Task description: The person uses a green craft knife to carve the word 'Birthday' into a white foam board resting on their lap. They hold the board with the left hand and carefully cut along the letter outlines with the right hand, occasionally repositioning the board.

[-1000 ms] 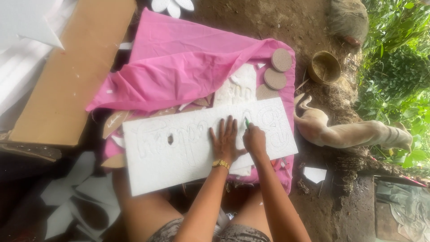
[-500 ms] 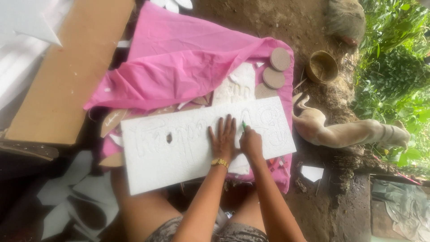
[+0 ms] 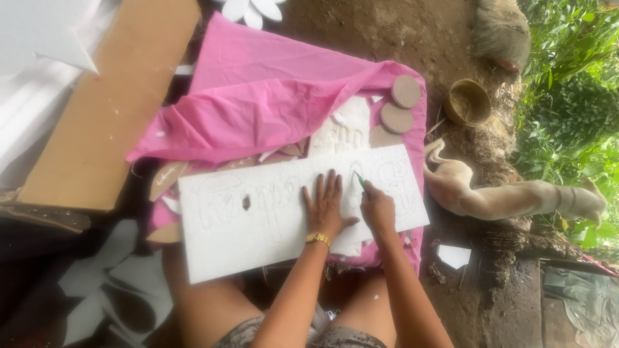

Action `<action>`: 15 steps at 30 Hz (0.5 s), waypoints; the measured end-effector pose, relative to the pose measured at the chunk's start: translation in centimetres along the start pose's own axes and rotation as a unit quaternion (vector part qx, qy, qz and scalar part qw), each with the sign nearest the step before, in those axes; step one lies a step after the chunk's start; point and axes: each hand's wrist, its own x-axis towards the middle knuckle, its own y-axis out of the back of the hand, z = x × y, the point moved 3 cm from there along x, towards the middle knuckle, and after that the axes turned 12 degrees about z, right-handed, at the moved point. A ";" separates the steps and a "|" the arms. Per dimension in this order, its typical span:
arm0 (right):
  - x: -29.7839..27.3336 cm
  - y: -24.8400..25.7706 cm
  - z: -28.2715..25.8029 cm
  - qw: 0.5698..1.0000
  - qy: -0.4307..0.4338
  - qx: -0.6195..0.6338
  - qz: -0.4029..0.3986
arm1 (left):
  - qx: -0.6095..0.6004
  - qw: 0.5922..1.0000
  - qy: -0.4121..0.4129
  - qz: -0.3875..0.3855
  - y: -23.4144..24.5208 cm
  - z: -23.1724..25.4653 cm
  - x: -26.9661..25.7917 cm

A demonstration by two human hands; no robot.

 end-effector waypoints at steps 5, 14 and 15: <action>-0.2 -0.7 0.3 1.000 0.014 0.002 0.000 | 0.001 1.000 -0.005 0.002 0.1 0.1 -0.1; -0.5 -0.8 0.6 0.997 0.053 -0.059 -0.018 | -0.012 1.000 0.002 0.004 0.4 0.0 0.0; -0.8 -1.0 1.2 0.997 0.042 -0.050 -0.030 | -0.016 1.000 0.004 0.001 0.4 0.1 -0.2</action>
